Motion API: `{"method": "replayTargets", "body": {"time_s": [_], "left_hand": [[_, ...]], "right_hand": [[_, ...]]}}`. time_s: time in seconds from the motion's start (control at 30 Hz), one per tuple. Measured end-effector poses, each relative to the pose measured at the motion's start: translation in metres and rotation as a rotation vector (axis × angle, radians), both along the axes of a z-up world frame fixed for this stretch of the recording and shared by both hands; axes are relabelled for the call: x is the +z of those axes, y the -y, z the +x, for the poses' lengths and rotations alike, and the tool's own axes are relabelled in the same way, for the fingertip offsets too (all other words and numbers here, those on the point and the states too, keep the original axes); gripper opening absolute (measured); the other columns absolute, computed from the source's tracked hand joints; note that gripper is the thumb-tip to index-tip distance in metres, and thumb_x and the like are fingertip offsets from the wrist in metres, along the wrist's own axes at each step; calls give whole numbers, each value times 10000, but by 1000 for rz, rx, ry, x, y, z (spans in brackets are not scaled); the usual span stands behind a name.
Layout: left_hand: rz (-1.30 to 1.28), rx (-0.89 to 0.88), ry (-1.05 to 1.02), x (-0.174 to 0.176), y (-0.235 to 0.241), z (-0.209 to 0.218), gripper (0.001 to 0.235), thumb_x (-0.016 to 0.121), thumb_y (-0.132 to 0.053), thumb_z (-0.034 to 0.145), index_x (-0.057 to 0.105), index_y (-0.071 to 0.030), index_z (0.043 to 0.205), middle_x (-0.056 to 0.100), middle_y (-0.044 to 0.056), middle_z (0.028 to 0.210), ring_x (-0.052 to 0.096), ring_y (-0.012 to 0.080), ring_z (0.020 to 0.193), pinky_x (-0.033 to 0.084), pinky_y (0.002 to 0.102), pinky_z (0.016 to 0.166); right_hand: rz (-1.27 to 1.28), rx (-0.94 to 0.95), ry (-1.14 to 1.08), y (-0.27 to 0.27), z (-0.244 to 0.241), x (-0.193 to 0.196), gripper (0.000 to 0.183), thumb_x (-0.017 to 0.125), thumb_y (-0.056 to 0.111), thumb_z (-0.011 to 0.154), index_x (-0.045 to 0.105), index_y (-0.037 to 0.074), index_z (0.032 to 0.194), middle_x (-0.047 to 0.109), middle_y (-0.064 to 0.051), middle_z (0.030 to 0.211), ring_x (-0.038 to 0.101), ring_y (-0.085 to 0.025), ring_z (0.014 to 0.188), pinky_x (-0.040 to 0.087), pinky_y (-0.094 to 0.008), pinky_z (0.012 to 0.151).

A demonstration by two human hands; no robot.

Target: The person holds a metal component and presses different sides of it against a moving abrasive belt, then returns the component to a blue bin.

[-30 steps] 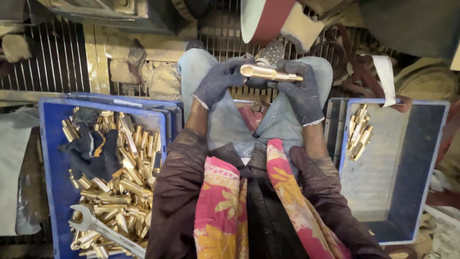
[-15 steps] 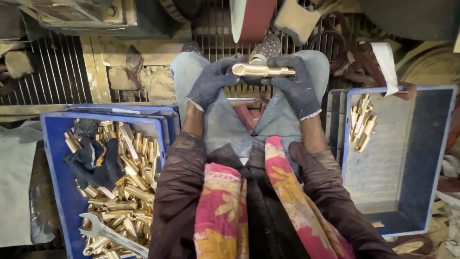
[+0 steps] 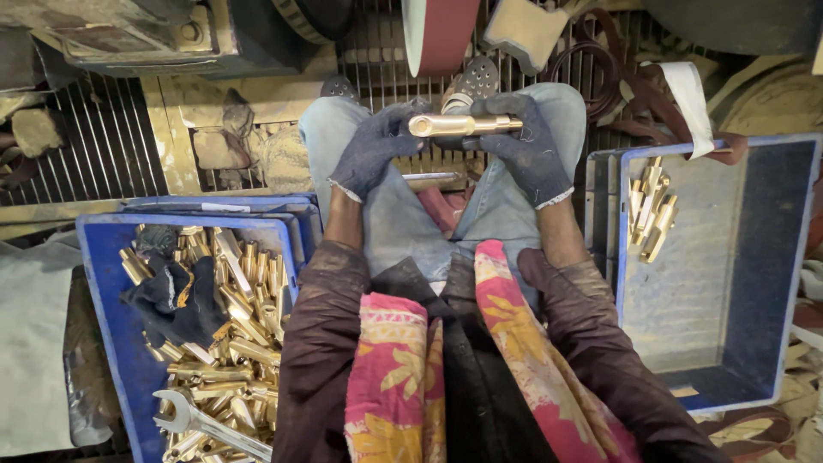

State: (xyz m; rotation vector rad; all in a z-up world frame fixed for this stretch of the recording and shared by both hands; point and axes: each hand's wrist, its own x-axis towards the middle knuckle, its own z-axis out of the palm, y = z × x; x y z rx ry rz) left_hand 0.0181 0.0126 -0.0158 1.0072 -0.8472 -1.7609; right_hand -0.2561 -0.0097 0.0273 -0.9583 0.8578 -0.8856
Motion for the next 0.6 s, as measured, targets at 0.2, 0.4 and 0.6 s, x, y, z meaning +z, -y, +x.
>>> {"method": "replayTargets", "body": {"time_s": [0.2, 0.4, 0.6], "left_hand": [[-39, -31, -50, 2, 0, 1, 571, 748, 25, 774, 620, 24, 1330, 662, 104, 1323, 603, 208, 1254, 472, 317, 1122], [-14, -26, -52, -3, -1, 1, 557, 756, 7, 765, 639, 22, 1310, 666, 98, 1306, 616, 209, 1228, 528, 341, 1082], [57, -36, 4, -1, -4, 0, 535, 804, -19, 776, 659, 20, 1289, 686, 91, 1181, 632, 203, 1118, 551, 347, 980]], "right_hand": [[-208, 14, -183, 1, -3, -5, 488, 726, -129, 903, 530, 3, 1330, 615, -190, 1385, 611, -302, 1288, 536, -443, 1101], [-23, 29, 84, 1, 0, 4, 423, 690, -98, 909, 542, 33, 1283, 619, -173, 1349, 640, -310, 1278, 623, -466, 1027], [55, -17, 80, 2, 1, 8, 499, 691, -94, 858, 527, 53, 1306, 621, -163, 1325, 644, -308, 1237, 618, -460, 991]]}}
